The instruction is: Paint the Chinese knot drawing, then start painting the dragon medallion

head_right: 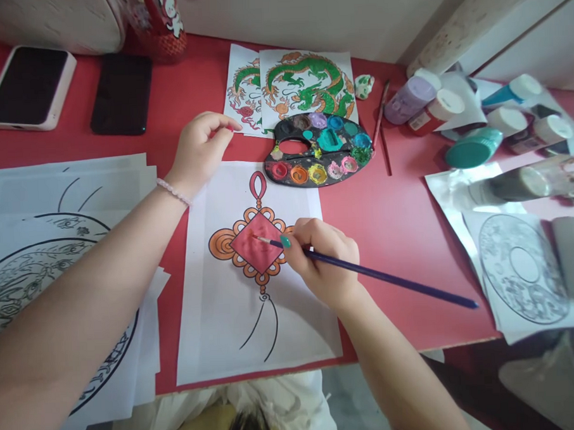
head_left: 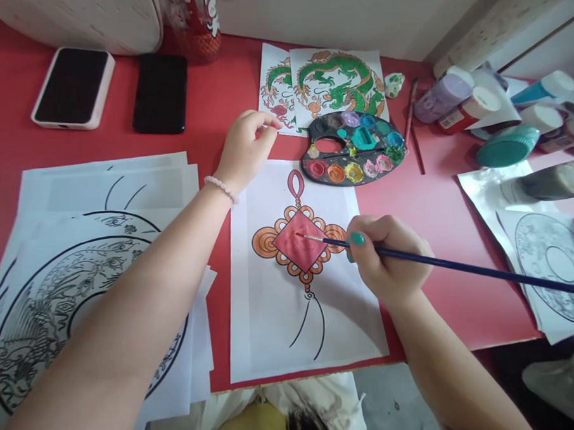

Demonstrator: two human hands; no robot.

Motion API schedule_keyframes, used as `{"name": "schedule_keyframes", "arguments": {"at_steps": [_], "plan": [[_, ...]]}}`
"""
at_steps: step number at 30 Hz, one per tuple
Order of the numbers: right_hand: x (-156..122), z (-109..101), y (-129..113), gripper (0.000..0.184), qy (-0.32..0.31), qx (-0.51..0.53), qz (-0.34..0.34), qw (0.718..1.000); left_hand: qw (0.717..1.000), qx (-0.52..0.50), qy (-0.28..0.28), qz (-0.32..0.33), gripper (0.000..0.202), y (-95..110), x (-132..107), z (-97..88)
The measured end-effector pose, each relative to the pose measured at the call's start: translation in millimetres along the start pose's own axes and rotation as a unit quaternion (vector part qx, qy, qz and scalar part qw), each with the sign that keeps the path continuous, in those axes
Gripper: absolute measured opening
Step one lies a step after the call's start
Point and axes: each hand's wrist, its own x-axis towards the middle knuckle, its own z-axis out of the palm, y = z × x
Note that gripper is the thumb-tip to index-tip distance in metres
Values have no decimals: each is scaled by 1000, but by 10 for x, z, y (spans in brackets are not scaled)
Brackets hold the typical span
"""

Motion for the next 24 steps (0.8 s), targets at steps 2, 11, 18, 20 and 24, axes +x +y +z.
{"name": "schedule_keyframes", "arguments": {"at_steps": [2,11,18,20,24], "plan": [[1,6,-1,25,-9,-21,-8,1000,1000,-4,1,-2,19,6,0,0],[4,31,-12,24,-39,-62,-36,997,1000,-18,11,6,20,1,-2,3],[-9,48,-42,24,-58,-43,-33,997,999,-27,17,5,21,11,12,7],[-16,52,-38,23,-71,-22,-37,997,999,-30,19,9,21,2,12,10],[-14,50,-33,22,-62,-9,-39,997,999,-39,19,20,22,-18,12,16]]}}
